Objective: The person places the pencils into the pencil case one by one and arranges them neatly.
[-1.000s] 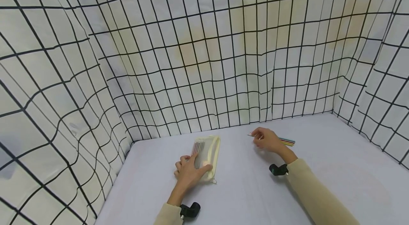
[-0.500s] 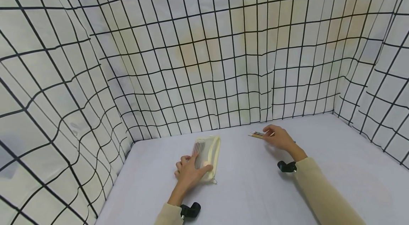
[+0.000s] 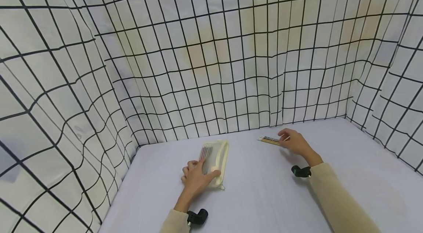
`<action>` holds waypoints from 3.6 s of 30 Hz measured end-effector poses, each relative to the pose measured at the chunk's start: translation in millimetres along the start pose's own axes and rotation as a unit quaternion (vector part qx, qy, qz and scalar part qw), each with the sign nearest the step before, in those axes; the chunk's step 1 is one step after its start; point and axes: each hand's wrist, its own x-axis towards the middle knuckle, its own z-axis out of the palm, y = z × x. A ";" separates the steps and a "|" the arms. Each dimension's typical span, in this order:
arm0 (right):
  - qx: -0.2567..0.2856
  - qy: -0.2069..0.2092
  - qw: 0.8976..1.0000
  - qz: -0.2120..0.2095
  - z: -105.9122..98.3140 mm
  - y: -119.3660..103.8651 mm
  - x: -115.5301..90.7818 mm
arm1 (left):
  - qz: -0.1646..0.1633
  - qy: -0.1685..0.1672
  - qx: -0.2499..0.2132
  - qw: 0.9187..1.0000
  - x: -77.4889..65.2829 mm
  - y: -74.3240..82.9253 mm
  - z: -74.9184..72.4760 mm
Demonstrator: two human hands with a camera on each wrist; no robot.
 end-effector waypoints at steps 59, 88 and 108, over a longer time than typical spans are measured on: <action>0.044 -0.070 0.996 -0.019 6.1 -5.0 4.7 | 0.001 -0.001 -0.007 1.000 0.0 0.6 -0.4; 0.227 -0.109 0.967 0.034 16.7 -18.5 4.9 | 0.001 -0.003 -0.004 1.000 -1.1 1.7 -0.8; 0.252 -0.111 0.959 0.067 31.4 -41.0 2.2 | 0.003 -0.002 -0.005 1.000 1.0 -1.9 2.1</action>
